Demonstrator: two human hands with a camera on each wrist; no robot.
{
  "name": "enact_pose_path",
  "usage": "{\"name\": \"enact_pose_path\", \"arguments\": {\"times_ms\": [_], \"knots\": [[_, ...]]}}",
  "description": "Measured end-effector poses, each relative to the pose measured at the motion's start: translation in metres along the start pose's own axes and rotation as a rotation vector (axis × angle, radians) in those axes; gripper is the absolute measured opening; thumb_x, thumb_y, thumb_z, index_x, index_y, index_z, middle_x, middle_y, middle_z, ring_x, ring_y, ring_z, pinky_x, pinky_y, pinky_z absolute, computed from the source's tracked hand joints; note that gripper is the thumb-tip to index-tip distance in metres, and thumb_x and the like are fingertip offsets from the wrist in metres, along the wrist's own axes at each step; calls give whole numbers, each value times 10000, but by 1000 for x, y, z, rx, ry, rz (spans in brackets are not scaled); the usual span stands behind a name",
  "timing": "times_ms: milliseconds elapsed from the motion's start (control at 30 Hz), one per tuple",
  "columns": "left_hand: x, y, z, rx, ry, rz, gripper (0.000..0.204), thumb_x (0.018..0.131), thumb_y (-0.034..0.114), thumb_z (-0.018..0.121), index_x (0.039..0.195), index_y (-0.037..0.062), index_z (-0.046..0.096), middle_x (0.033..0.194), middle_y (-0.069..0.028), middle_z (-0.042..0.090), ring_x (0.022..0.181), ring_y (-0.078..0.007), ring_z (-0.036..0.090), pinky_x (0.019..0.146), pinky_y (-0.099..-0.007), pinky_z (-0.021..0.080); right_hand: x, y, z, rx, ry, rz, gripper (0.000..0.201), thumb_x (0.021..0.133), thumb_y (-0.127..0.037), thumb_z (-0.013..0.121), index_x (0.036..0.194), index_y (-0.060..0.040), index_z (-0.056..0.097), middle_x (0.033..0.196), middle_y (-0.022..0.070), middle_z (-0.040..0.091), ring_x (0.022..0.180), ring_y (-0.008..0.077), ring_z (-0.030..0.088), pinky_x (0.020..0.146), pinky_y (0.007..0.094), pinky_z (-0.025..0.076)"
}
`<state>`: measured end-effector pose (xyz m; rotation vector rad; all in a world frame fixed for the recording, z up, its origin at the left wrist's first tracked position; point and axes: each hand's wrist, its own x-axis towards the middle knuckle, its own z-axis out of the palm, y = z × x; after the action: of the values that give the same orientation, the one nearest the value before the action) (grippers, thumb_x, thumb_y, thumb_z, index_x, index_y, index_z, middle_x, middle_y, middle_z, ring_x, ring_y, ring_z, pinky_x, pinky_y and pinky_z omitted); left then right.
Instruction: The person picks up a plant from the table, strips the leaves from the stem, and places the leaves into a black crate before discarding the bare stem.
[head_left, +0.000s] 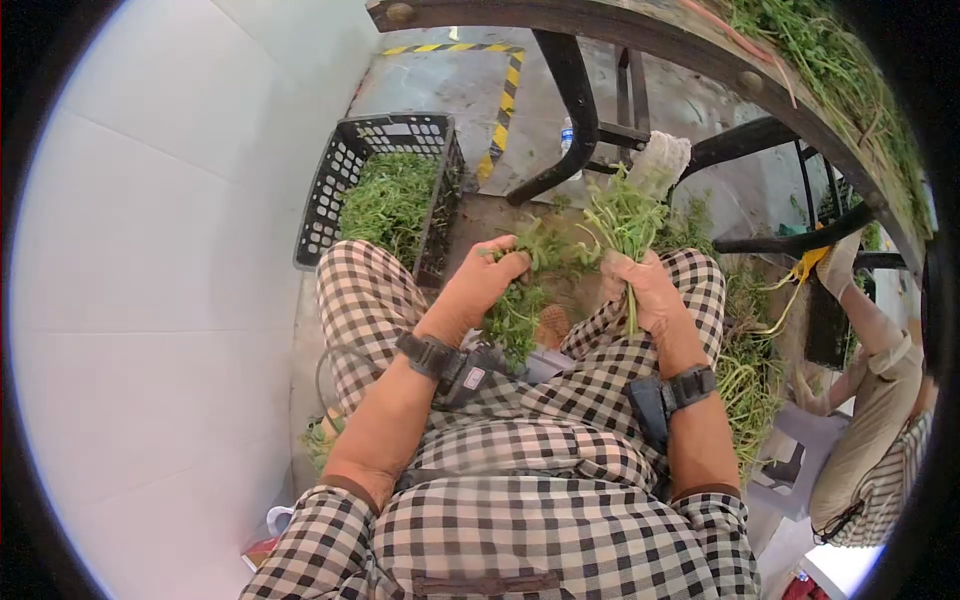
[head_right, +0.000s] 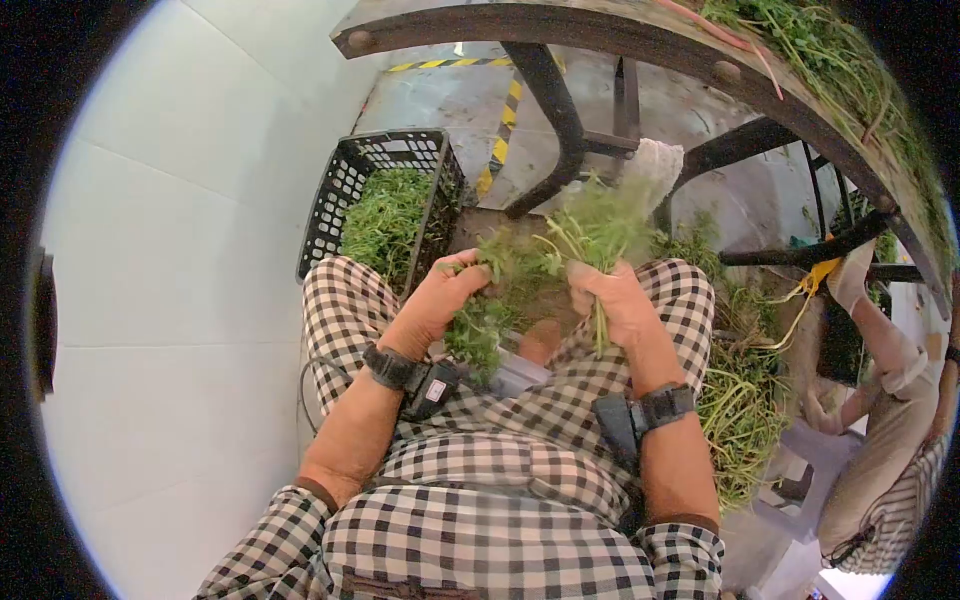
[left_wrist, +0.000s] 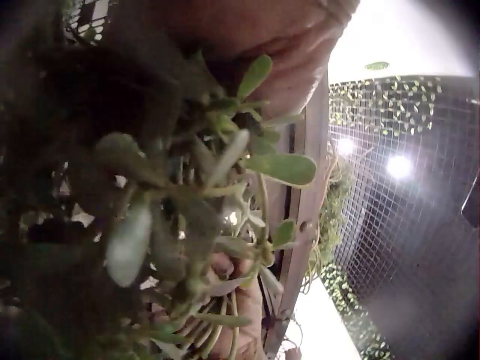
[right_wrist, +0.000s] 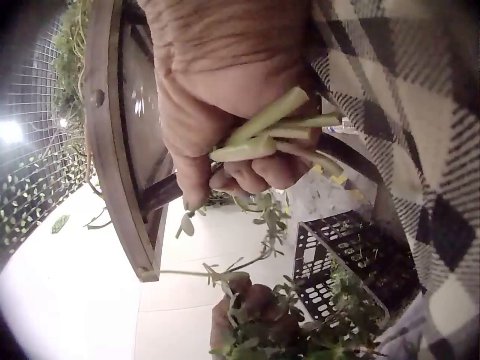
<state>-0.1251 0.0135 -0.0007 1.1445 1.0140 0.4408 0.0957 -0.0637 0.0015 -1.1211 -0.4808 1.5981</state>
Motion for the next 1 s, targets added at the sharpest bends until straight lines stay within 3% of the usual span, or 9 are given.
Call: {"name": "enact_pose_path", "arguments": {"times_ms": [33,133,267,367,467,567,700,800,1000], "knots": [[0,-3,4,60,33,-29,379,789,229,575,1051,-43,552,736,-10,529,676,-92,444,633,-241,393,0,0,2,-13,22,-22,199,760,-140,675,864,-66,523,661,5,499,540,112,445,485,259,362],[-4,-1,11,117,-78,-9,438,785,251,581,1098,-52,534,757,-34,544,679,-110,451,640,-244,396,1,-1,1,-32,65,-68,165,805,-153,635,882,-83,506,667,-4,479,546,99,426,491,253,375],[-11,9,14,143,-124,-22,248,802,217,547,914,-1,585,705,7,504,666,-81,426,621,-240,372,4,0,-3,181,83,-87,167,778,-164,658,837,-34,570,671,18,532,551,126,478,510,268,388],[-10,4,16,52,-155,35,183,808,192,525,839,21,582,685,20,481,659,-70,410,598,-239,356,1,-3,7,23,142,-81,230,789,-190,653,911,-3,593,683,17,542,556,117,483,514,254,389],[-12,12,17,2,-261,19,190,810,188,519,863,18,586,700,19,490,667,-74,415,597,-237,356,-1,-1,10,-31,11,-87,302,787,-215,660,969,19,604,708,24,562,560,103,484,514,244,389],[-9,8,20,24,-192,19,167,830,140,515,884,9,603,707,32,526,662,-63,453,625,-209,375,-3,-2,11,-73,-52,-142,309,780,-235,667,917,36,608,706,39,582,581,105,493,545,248,391],[0,-14,24,81,-51,-31,220,814,194,534,868,-14,579,716,3,528,652,-80,442,594,-245,379,0,4,0,-243,-106,-167,266,764,-219,675,801,29,585,650,25,552,605,100,491,574,250,385],[-6,-2,29,146,-66,-42,195,821,161,532,899,-5,597,718,17,550,647,-61,460,596,-218,393,2,7,0,-325,-60,-149,220,749,-189,677,744,-3,560,631,11,531,610,96,487,565,247,381],[-5,-4,36,281,-115,50,191,805,161,539,888,-3,594,678,21,532,591,-57,429,542,-223,373,-2,3,16,-218,111,-127,182,722,-155,701,734,-38,562,641,11,531,579,101,480,529,251,378]]}}
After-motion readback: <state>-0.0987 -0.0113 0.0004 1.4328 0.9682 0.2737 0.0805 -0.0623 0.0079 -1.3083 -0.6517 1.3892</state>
